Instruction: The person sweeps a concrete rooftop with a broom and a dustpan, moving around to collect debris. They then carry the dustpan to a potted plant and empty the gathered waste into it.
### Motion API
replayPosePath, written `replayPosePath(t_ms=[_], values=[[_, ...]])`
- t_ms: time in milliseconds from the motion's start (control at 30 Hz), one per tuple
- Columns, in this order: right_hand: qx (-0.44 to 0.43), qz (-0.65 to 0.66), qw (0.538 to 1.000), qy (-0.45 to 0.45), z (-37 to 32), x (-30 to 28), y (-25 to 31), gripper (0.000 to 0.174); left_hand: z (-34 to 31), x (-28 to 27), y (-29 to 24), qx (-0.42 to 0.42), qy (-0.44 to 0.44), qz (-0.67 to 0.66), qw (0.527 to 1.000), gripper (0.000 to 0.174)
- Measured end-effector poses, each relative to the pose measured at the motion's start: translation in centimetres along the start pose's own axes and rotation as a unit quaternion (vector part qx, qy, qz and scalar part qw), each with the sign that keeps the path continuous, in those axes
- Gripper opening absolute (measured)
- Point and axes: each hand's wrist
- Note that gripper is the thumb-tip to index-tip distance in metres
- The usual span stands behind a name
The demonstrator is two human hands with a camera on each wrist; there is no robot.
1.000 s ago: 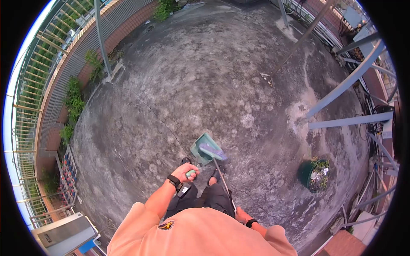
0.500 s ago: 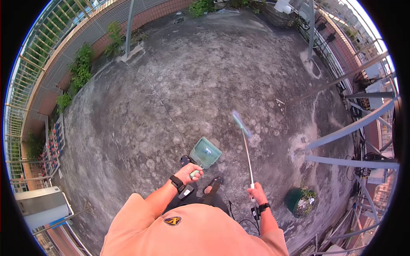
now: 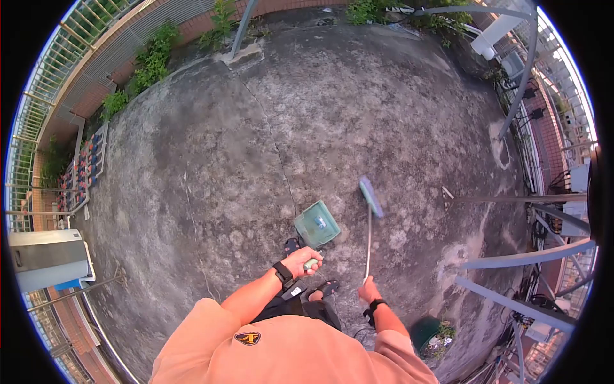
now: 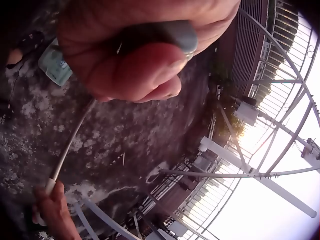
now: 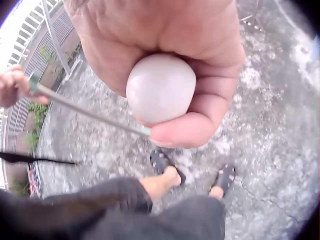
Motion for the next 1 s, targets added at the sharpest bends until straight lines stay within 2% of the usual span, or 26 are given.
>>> replayPosePath(t_ms=[33, 67, 133, 200, 233, 300, 400, 433, 467, 533, 667, 733, 800, 900, 967, 1000], values=[[-0.034, -0.022, 0.999, 0.032, -1.6, 2.4, -1.8, 0.036, 0.1, 0.0, -0.2, 0.000, 0.010, -0.006, 1.000, 0.008], [0.027, -0.002, 0.994, 0.106, -4.6, 2.1, -0.7, 0.036, 0.1, -0.2, -0.4, 0.001, 0.009, 0.000, 1.000, 0.007], [0.003, -0.003, 0.987, 0.164, -8.6, 2.8, -2.6, 0.036, -0.1, 0.2, -0.9, 0.005, 0.016, 0.000, 1.000, 0.007], [-0.033, 0.036, 0.987, 0.153, -13.7, -2.4, 2.1, 0.037, -0.5, 0.2, -1.2, 0.016, 0.015, 0.010, 1.000, 0.006], [-0.034, 0.028, 0.987, 0.153, -14.8, -4.1, 2.6, 0.037, -0.4, 0.2, -1.3, 0.019, 0.000, 0.007, 1.000, 0.006], [0.058, 0.209, 0.963, 0.162, -15.8, -6.2, 3.3, 0.035, -0.2, -0.5, -1.4, 0.017, 0.011, -0.010, 1.000, 0.006], [0.055, 0.209, 0.966, 0.141, -15.3, -8.5, 3.0, 0.035, -1.3, -0.4, -1.2, 0.025, 0.010, -0.015, 1.000, 0.006], [0.049, 0.225, 0.965, 0.125, -14.5, -9.0, 2.1, 0.046, -1.8, -0.2, -1.0, 0.028, 0.008, -0.020, 0.999, 0.006], [0.045, 0.226, 0.964, 0.129, -13.3, -9.8, 1.1, 0.046, -1.9, 0.0, -0.9, 0.030, 0.003, -0.021, 0.999, 0.006], [-0.011, 0.240, 0.967, 0.083, -10.2, -12.0, 0.6, 0.059, -2.0, 0.3, -1.1, 0.041, 0.000, -0.096, 0.995, 0.007], [-0.124, 0.210, 0.969, 0.035, 0.5, -18.1, 1.0, 0.070, -0.8, 1.0, -1.6, 0.053, 0.027, -0.156, 0.986, 0.009], [-0.110, 0.183, 0.976, 0.037, 6.2, -22.3, 2.1, 0.068, -0.5, 2.4, -1.9, 0.072, 0.017, -0.163, 0.984, 0.010], [-0.136, 0.132, 0.982, 0.007, 11.1, -26.0, 4.2, 0.068, -1.2, 4.6, -2.3, 0.122, -0.024, -0.157, 0.980, 0.011], [-0.154, 0.096, 0.983, -0.016, 16.3, -29.5, 7.1, 0.065, 0.4, 5.2, -3.0, 0.123, -0.024, -0.167, 0.978, 0.011], [-0.071, 0.066, 0.995, 0.033, 16.9, -31.2, 9.4, 0.068, 1.0, 6.3, -3.6, 0.129, -0.031, -0.163, 0.978, 0.012], [-0.070, 0.065, 0.995, 0.039, 17.9, -30.2, 8.7, 0.068, 0.9, 7.1, -4.1, 0.129, -0.035, -0.167, 0.977, 0.012]])
Point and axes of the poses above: each hand's wrist, its own z-axis towards the middle knuckle, its own x-axis out of the palm, y = z × x, and after that the axes turned 6 degrees about -z, right-handed
